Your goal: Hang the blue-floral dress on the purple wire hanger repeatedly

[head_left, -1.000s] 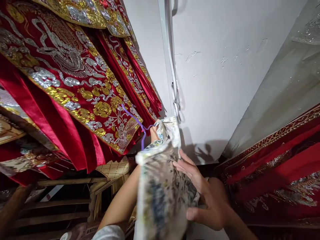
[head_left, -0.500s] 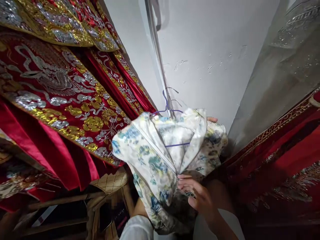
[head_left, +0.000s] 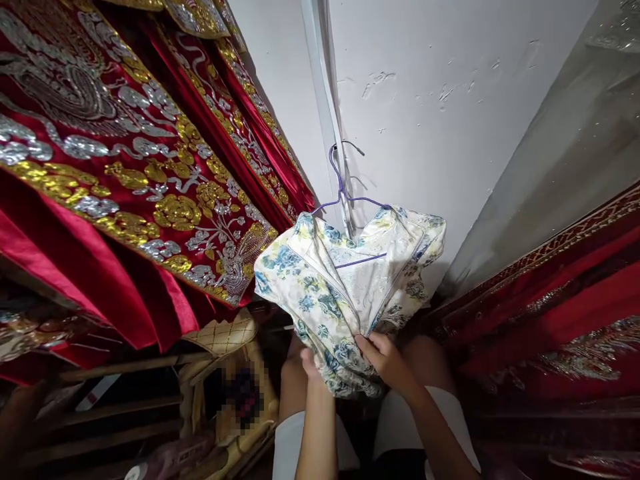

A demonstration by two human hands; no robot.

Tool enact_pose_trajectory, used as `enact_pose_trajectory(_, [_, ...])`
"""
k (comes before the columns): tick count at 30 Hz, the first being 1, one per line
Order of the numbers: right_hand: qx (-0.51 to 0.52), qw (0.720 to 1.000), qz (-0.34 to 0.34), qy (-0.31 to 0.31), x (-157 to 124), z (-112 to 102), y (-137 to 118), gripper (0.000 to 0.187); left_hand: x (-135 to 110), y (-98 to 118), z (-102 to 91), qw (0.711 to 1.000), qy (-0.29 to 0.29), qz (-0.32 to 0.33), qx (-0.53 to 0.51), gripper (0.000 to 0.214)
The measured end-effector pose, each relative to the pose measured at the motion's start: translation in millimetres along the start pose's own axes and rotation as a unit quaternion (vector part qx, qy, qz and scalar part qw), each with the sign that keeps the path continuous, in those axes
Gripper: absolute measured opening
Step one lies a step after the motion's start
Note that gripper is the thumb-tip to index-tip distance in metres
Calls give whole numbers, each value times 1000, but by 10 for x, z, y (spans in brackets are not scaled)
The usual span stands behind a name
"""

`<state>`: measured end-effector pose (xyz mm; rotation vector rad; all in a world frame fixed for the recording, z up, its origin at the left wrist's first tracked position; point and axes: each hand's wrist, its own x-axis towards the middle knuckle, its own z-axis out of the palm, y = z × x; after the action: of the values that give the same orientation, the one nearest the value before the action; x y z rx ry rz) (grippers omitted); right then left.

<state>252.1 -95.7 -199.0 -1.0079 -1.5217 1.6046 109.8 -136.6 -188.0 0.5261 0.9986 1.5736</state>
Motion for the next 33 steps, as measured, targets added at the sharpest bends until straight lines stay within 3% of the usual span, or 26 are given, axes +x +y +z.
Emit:
enact_pose_trajectory(4, [28,999,-40,-9,-10,87,-17,50,83,8,-85,996,86,1,5,66])
enact_pose_trajectory(7, [51,997,-26,50,-27,29,-42,46,249,34,-275,979,184,76,49,48])
enact_pose_trajectory(10, [67,991,-13,112,-46,-91,-51,42,388,-35,-497,924,312,200,95,37])
enact_pose_trajectory(12, [66,991,-9,116,-43,-138,-53,39,375,-156,-552,888,366,254,110,32])
enact_pose_trajectory(14, [54,993,5,100,-22,-127,-47,37,284,-310,-481,890,327,274,160,24])
enact_pose_trajectory(17, [22,998,22,46,25,-30,-22,28,147,-514,-228,940,102,214,247,17])
enact_pose_trajectory(19, [-1,1000,16,0,49,24,-19,25,124,-582,-79,952,11,172,252,13])
enact_pose_trajectory(23, [-31,999,0,-43,143,-51,-245,24,175,-602,2,938,60,211,269,21])
enact_pose_trajectory(26, [-36,998,-44,-3,359,-237,-741,26,170,-658,-3,908,81,245,330,22])
enact_pose_trajectory(29, [14,992,-104,68,669,-404,-1391,28,136,-758,48,893,49,254,369,20])
enact_pose_trajectory(33, [83,973,-204,71,944,-470,-1982,31,190,-714,137,871,-20,254,420,22])
